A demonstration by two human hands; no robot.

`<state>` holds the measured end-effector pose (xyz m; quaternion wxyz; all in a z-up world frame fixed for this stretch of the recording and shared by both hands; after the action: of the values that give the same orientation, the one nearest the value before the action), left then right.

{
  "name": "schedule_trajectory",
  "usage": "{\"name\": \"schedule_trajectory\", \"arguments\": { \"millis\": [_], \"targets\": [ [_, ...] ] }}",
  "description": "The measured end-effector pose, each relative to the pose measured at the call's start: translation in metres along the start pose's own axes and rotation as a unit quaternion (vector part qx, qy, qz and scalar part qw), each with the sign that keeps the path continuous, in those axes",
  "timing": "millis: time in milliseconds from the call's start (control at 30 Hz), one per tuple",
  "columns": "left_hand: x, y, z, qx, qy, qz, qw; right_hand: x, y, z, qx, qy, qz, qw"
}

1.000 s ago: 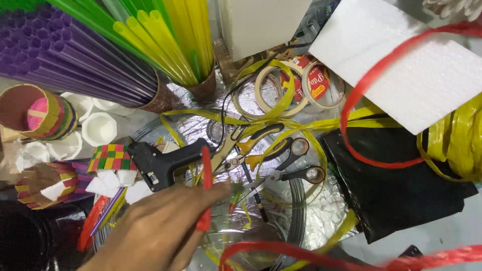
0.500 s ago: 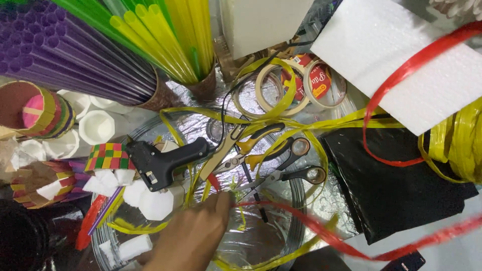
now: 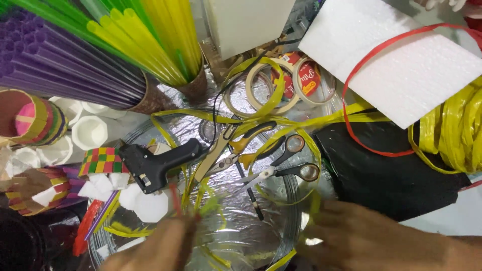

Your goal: Cutting red plastic strips and assembling them with other colored strips using a hot glue gun to create a decorative object.

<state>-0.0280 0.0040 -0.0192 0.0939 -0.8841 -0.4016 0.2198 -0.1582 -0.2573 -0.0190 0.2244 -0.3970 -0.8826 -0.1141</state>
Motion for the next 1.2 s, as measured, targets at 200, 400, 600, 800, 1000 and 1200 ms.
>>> {"name": "schedule_trajectory", "arguments": {
  "millis": [200, 400, 600, 800, 1000, 1200],
  "targets": [
    [-0.003, 0.008, -0.033, -0.057, -0.112, 0.016, 0.992, -0.009, 0.019, -0.050, -0.142, -0.036, 0.014, 0.989],
    [-0.038, 0.031, -0.031, -0.276, -0.455, 0.236, 0.813, -0.049, 0.082, -0.027, -0.230, 0.223, 0.063, 0.945],
    [-0.026, 0.042, -0.012, -0.166, -0.615, 0.255, 0.728, -0.062, 0.115, -0.038, -0.253, 0.467, 0.104, 0.841],
    [-0.020, 0.049, 0.004, -0.121, -0.654, 0.251, 0.703, -0.071, 0.123, -0.029, -0.190, 0.488, 0.105, 0.845],
    [-0.012, 0.054, 0.011, -0.152, -0.745, 0.175, 0.625, -0.092, 0.118, -0.049, -0.284, 0.465, 0.139, 0.827],
    [-0.012, 0.056, 0.011, -0.168, -0.743, 0.161, 0.628, -0.079, 0.106, -0.057, -0.333, 0.460, 0.044, 0.822]
  ]
}}
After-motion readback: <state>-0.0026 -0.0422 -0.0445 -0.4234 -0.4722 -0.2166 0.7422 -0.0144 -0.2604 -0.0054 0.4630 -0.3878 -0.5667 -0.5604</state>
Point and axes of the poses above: each hand's wrist, its own y-axis towards the middle knuckle, its own z-axis out of the palm, x = y × z, the point moved 4 cm from there along y, towards the middle knuckle, and after that the axes turned 6 degrees about z, right-handed, at the moved point
